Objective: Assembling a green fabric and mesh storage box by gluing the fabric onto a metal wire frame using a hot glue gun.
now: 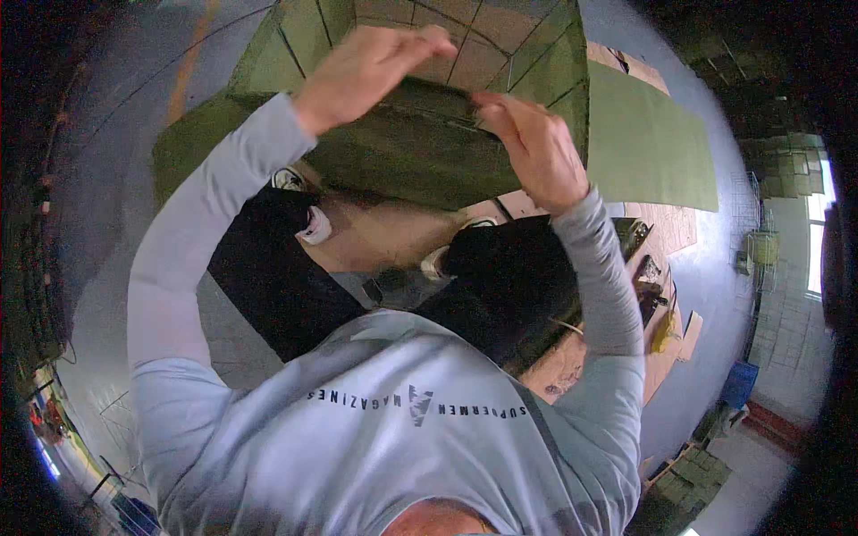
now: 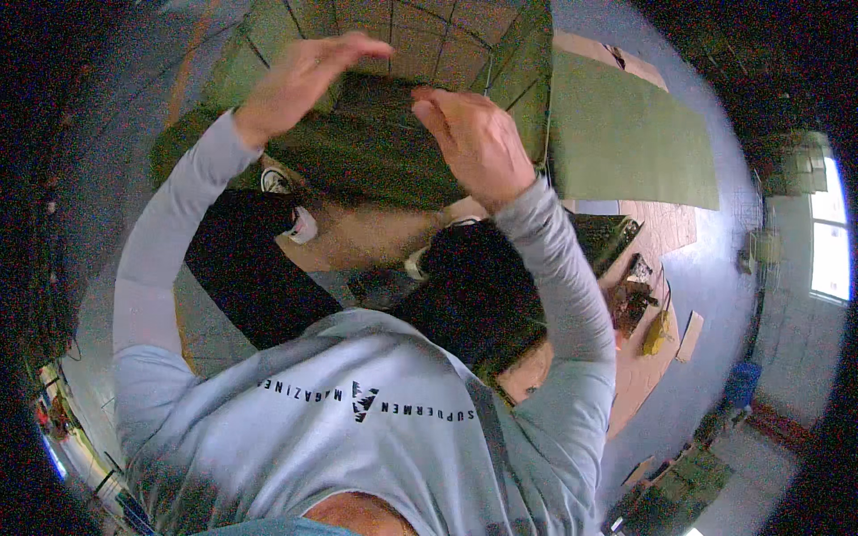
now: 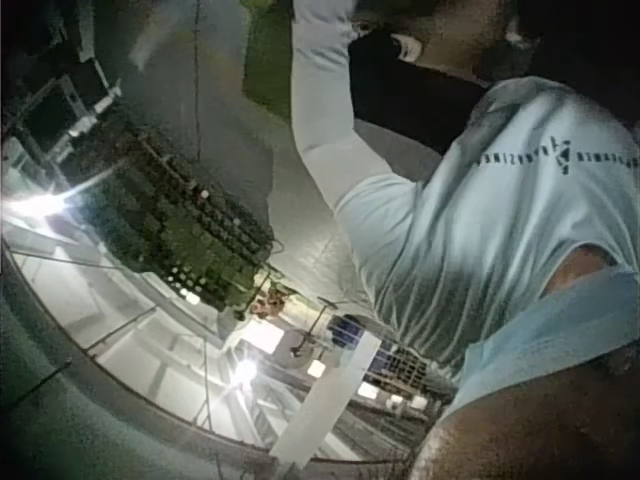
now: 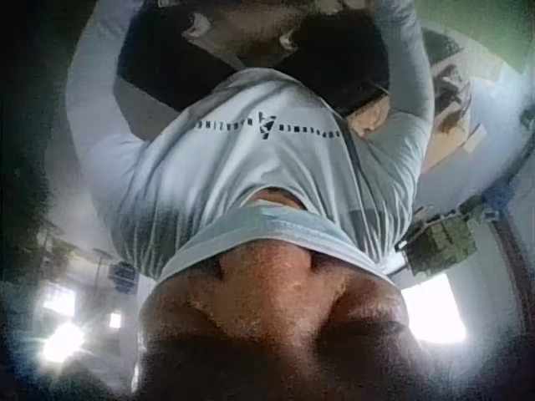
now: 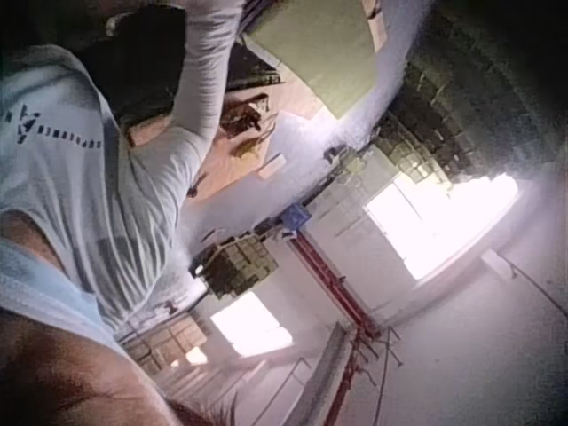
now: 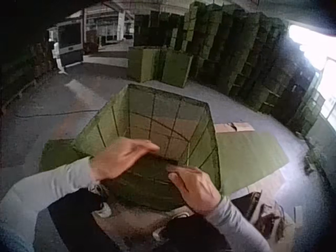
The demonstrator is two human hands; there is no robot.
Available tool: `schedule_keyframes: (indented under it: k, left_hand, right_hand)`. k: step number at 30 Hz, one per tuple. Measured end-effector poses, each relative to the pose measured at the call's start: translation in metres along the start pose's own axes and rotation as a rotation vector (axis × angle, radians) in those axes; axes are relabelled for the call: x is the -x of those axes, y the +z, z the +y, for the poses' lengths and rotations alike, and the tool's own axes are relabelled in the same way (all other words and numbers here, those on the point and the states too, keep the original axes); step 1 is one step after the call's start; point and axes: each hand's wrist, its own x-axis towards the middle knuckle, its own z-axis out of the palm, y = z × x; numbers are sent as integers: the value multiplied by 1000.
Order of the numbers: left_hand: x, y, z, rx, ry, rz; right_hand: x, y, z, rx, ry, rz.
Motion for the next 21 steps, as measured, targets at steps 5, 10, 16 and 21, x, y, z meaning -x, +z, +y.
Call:
schedule_keyframes:
  k: [5, 10, 16, 21]
  left_hand:
    - [46, 3, 33, -284, -171, 87]
    - [8, -5, 46, -321, -484, -453]
    - [-9, 2, -2, 277, -384, -705]
    - [-12, 15, -13, 284, -535, -468]
  right_hand:
    - [-8, 47, -26, 191, -356, 455]
    - [-17, 40, -30, 266, -129, 95]
    - [-37, 27, -12, 151, -123, -183]
    - [-59, 22, -16, 8, 46, -430]
